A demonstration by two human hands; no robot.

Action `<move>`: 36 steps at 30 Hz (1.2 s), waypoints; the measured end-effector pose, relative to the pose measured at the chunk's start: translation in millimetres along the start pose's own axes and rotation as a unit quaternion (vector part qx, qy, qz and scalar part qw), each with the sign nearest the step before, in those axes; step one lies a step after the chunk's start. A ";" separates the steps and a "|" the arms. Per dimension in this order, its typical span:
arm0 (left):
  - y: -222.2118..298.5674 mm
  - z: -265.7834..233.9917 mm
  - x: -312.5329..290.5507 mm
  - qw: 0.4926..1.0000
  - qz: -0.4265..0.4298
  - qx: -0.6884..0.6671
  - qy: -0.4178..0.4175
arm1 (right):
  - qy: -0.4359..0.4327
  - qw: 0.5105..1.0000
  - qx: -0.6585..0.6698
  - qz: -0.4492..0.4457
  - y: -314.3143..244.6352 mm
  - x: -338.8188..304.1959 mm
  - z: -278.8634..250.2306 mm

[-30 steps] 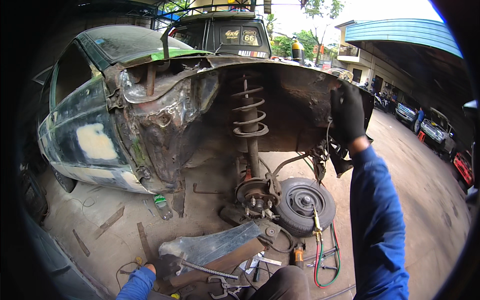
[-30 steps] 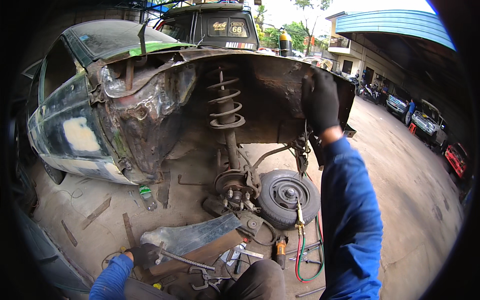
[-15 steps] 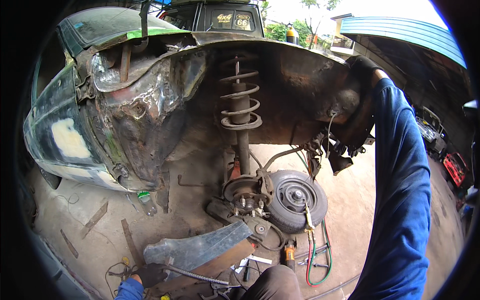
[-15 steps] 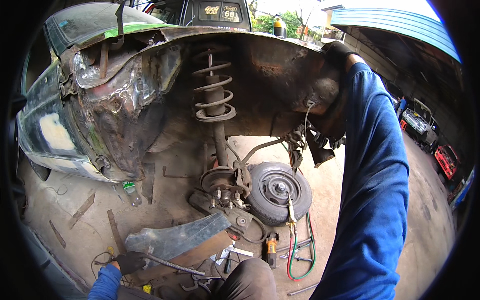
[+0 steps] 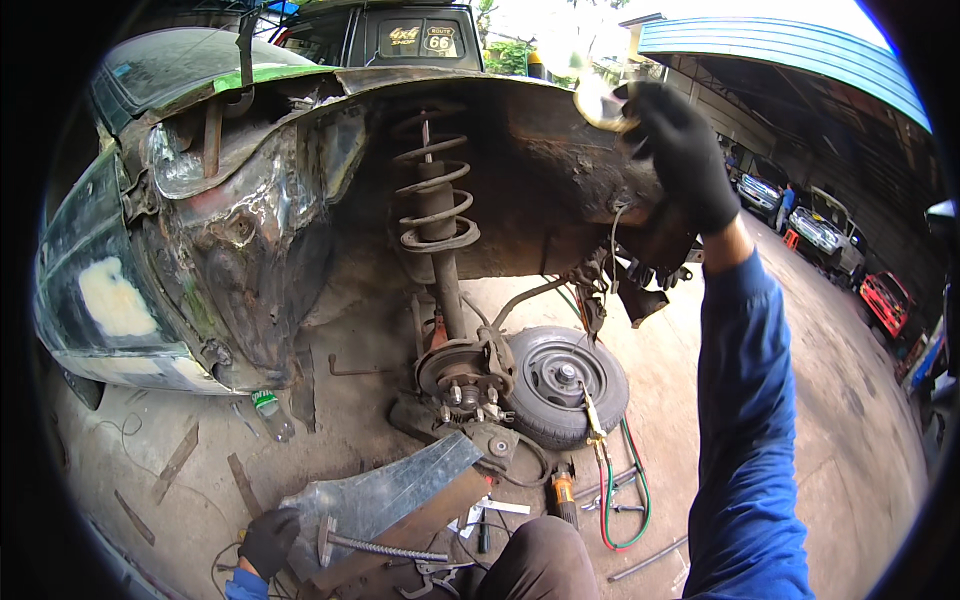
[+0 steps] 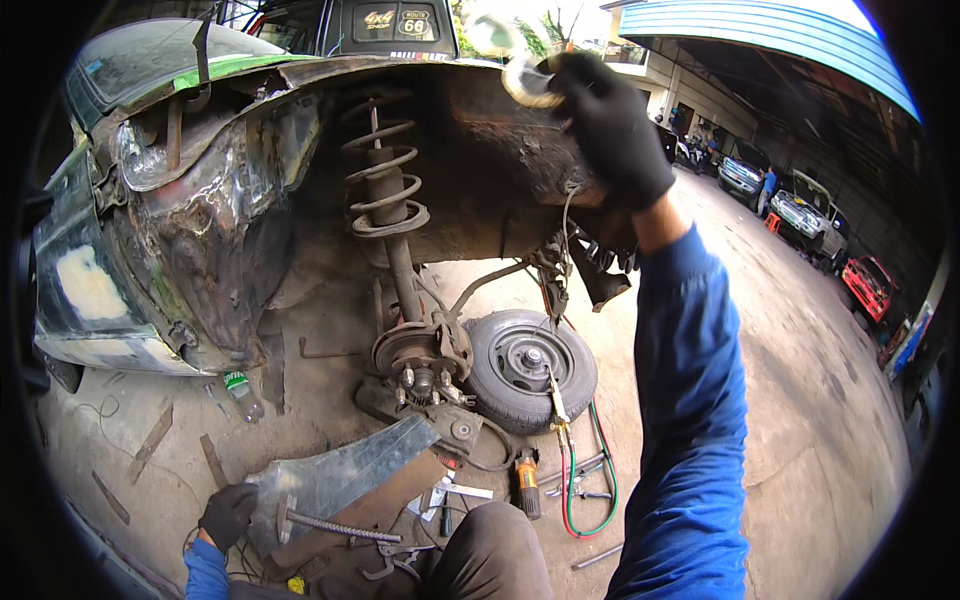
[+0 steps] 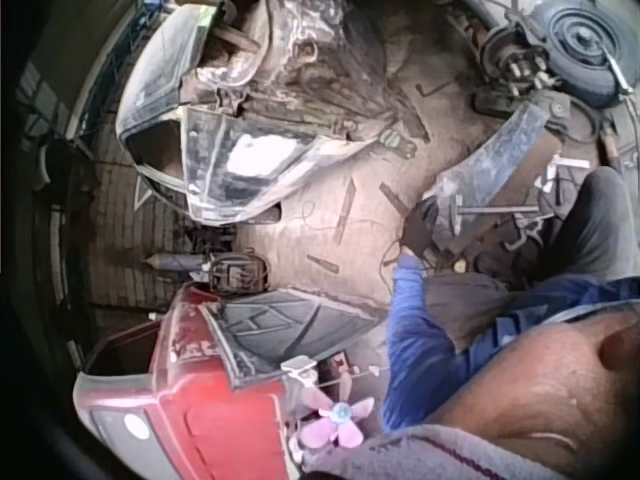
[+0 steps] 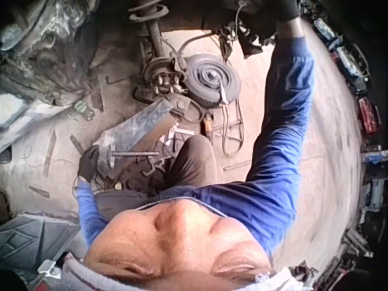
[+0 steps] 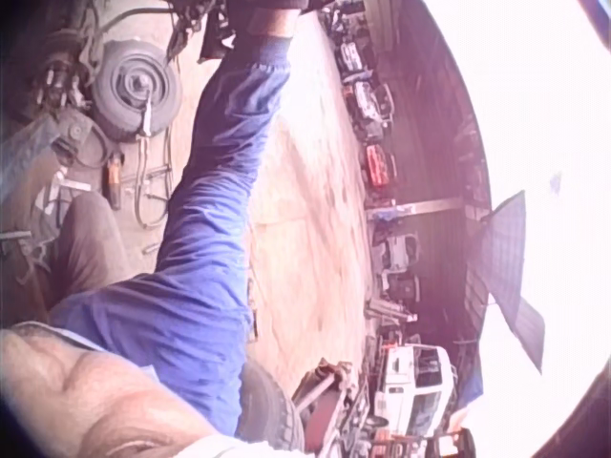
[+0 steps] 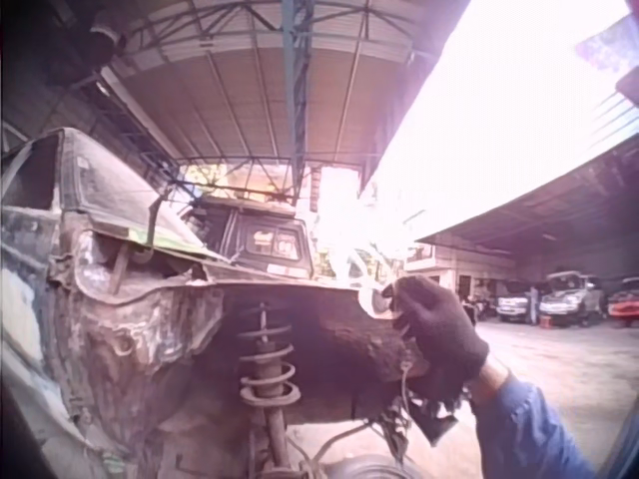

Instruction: The person sits on the floor and uses a hammer and metal file to shape a sheet of metal resting on a wooden block. They repeatedly strike and file the metal to refine its edges and surface.

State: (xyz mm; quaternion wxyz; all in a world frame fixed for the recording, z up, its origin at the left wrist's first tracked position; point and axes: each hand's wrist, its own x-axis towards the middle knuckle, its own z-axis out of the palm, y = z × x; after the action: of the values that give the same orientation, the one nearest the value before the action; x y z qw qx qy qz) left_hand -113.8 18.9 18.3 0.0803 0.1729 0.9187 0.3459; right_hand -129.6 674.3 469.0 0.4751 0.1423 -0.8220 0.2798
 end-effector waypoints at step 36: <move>178.0 -65.4 -174.5 0.806 0.511 -0.297 0.037 | -0.093 0.784 0.608 0.083 -265.7 -320.8 126.4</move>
State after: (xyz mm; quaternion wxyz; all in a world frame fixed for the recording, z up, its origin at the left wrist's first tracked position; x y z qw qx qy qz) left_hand 77.3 38.8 190.2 -0.0951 0.5720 0.5525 0.5988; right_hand 77.4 375.4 229.7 0.1869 0.3580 -0.5306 0.7453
